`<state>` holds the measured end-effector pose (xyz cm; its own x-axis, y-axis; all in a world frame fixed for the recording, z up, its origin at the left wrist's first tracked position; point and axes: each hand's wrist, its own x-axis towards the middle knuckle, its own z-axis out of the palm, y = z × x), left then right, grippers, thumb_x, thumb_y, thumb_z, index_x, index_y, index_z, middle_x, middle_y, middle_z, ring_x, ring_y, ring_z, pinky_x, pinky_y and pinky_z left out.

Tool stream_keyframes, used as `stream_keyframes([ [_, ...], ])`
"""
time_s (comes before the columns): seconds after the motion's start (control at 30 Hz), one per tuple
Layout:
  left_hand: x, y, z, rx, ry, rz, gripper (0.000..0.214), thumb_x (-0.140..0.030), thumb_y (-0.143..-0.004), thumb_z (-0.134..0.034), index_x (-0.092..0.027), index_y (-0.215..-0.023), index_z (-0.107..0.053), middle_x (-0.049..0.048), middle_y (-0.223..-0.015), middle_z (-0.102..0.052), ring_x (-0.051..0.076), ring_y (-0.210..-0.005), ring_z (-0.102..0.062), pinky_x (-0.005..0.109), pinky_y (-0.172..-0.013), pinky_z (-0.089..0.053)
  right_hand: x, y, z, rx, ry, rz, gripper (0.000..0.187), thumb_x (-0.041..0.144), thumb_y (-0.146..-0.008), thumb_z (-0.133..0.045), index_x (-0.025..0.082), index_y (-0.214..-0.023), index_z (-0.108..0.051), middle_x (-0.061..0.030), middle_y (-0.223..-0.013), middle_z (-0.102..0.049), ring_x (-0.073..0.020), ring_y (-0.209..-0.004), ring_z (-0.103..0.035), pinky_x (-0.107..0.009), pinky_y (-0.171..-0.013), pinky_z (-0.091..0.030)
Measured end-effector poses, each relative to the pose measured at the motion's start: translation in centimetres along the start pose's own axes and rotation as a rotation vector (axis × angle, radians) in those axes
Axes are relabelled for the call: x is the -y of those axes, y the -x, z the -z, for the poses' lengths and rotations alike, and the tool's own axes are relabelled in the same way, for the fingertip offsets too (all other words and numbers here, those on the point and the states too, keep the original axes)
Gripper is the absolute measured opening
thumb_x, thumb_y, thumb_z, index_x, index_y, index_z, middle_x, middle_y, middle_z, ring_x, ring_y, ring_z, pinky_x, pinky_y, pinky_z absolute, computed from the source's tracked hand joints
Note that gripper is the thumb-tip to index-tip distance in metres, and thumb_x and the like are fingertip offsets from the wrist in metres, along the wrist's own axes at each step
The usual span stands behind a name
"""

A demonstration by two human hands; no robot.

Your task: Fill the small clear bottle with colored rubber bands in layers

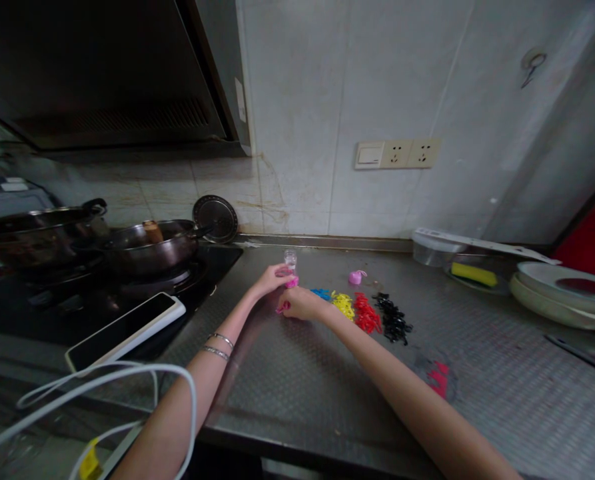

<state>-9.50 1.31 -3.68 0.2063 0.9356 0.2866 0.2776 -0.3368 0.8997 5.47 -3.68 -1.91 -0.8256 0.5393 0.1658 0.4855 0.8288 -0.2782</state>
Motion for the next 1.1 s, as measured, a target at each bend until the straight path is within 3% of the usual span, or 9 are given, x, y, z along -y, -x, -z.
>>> stream_keyframes([
  [0.17, 0.2, -0.4, 0.1, -0.006, 0.009, 0.006, 0.052, -0.027, -0.056, -0.071, -0.009, -0.102, -0.058, 0.0125, -0.097, -0.064, 0.02, -0.084, -0.06, 0.033, -0.078, -0.045, -0.7, -0.2, 1.8, -0.119, -0.236, 0.061, 0.019, 0.013, -0.067, -0.054, 0.015, -0.081, -0.068, -0.003, -0.076, -0.066, -0.0109, -0.065, -0.056, -0.019, -0.062, -0.04],
  [0.4, -0.7, 0.1, 0.2, 0.035, -0.054, -0.033, 0.043, -0.033, -0.062, -0.066, -0.012, -0.099, -0.06, 0.0085, -0.094, -0.065, 0.021, -0.088, -0.059, 0.032, -0.081, -0.043, -2.0, -0.2, 6.3, -0.517, -0.516, -0.05, 0.02, 0.023, -0.07, -0.055, 0.012, -0.083, -0.066, -0.0041, -0.076, -0.065, -0.0126, -0.069, -0.057, -0.023, -0.064, -0.044],
  [0.53, -0.4, 0.2, 0.0, -0.022, -0.038, 0.007, 0.045, -0.035, -0.06, -0.068, -0.013, -0.099, -0.06, 0.0105, -0.096, -0.064, 0.021, -0.088, -0.059, 0.034, -0.081, -0.044, -3.2, -1.6, 6.9, -0.72, -0.591, -0.141, 0.026, 0.031, -0.072, -0.053, 0.011, -0.084, -0.064, -0.0059, -0.077, -0.064, -0.0132, -0.068, -0.056, -0.023, -0.058, -0.044],
  [0.63, 0.0, 0.0, 0.0, -0.004, -0.028, -0.003, 0.046, -0.037, -0.06, -0.068, -0.013, -0.098, -0.059, 0.01, -0.097, -0.064, 0.02, -0.088, -0.059, 0.034, -0.081, -0.044, -3.8, -3.0, 6.6, -0.818, -0.58, -0.16, 0.026, 0.033, -0.073, -0.053, 0.012, -0.084, -0.064, -0.0061, -0.08, -0.065, -0.0138, -0.072, -0.056, -0.024, -0.065, -0.044],
  [0.77, 0.3, -0.1, 0.0, -0.003, -0.027, -0.007, 0.046, -0.039, -0.06, -0.067, -0.011, -0.096, -0.059, 0.0109, -0.097, -0.064, 0.021, -0.089, -0.059, 0.033, -0.081, -0.044, -4.0, -4.3, 6.0, -0.877, -0.608, -0.178, 0.027, 0.033, -0.074, -0.052, 0.012, -0.086, -0.064, -0.0071, -0.086, -0.065, -0.0142, -0.078, -0.057, -0.025, -0.072, -0.044],
  [1.1, -0.2, 0.0, 0.0, -0.008, -0.027, -0.002, 0.048, -0.042, -0.058, -0.068, -0.01, -0.093, -0.061, 0.01, -0.091, -0.065, 0.02, -0.083, -0.059, 0.034, -0.078, -0.044, -3.8, -5.1, 3.8, -0.864, -0.628, -0.264, 0.032, 0.04, -0.077, -0.046, 0.015, -0.093, -0.059, -0.007, -0.096, -0.062, -0.016, -0.091, -0.054, -0.027, -0.077, -0.042],
])
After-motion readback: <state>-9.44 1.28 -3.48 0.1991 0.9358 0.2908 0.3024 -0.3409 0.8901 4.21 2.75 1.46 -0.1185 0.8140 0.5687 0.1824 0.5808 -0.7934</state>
